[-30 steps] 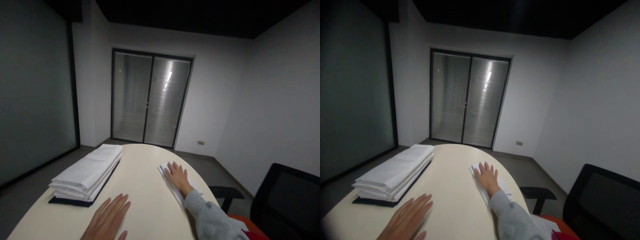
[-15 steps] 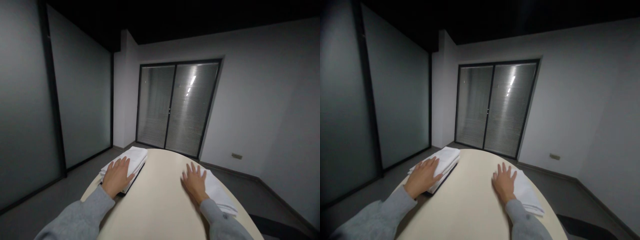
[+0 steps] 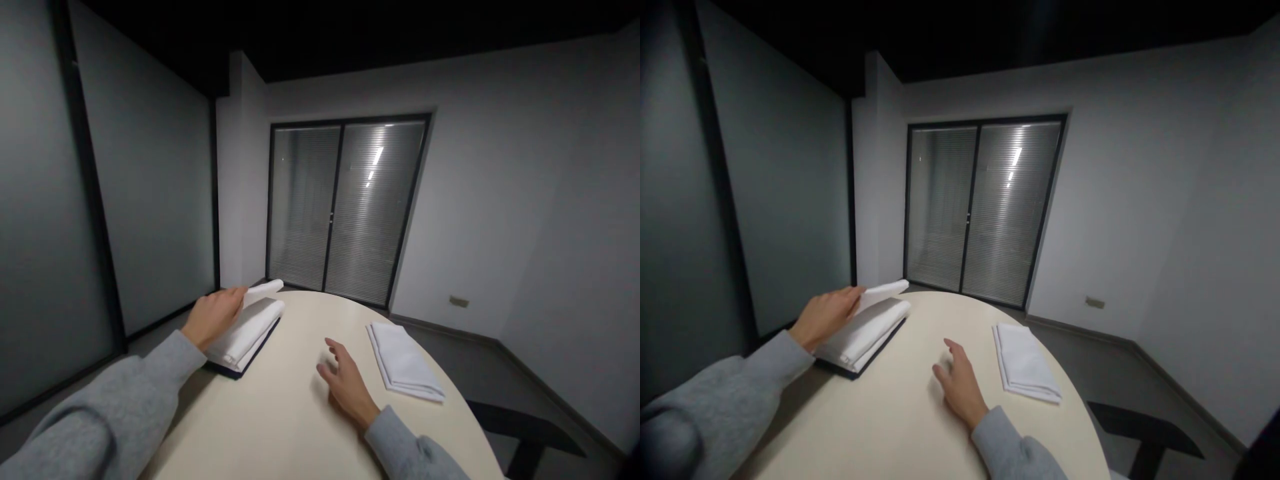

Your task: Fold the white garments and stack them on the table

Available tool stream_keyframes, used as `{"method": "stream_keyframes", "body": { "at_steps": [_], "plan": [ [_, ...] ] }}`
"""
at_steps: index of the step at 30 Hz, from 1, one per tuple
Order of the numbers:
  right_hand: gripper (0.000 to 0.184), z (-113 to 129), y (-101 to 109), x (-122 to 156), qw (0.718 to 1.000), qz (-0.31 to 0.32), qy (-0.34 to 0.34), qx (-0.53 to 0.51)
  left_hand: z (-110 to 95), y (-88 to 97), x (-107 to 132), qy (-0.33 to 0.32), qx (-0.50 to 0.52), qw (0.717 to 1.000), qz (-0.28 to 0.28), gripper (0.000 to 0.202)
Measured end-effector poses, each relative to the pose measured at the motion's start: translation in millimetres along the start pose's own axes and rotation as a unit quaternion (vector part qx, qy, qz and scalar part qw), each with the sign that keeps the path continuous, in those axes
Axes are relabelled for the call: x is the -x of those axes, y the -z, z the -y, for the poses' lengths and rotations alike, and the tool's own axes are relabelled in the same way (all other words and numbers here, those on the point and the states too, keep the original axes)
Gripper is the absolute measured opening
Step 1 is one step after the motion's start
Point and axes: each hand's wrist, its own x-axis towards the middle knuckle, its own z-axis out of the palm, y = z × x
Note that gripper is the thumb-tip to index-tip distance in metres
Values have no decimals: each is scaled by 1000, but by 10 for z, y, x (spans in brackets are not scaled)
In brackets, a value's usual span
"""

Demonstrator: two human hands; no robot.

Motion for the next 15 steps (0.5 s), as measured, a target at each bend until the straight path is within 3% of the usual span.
{"method": "stream_keyframes", "body": {
  "at_steps": [5, 8, 10, 12, 14, 15],
  "plan": [
    [82, 138, 240, -76, 992, -41, -43, -110, -29, 671, -35, -33, 186, 980, -64, 42],
    [89, 303, 454, 18, 978, -58, -58, -193, -204, 776, 73, -56, 375, 925, -33, 42],
    [84, 437, 589, 187, 954, -44, -78, -288, -365, 640, 171, -41, 484, 873, 48, 46],
    [73, 544, 692, 427, 921, -20, -126, -367, -548, 366, 277, -13, 555, 820, 139, 53],
    [63, 580, 754, 699, 900, -9, -193, -390, -733, 30, 394, 4, 579, 789, 203, 58],
    [61, 565, 773, 830, 895, -8, -225, -385, -818, -129, 463, 3, 576, 787, 219, 57]
  ]
}}
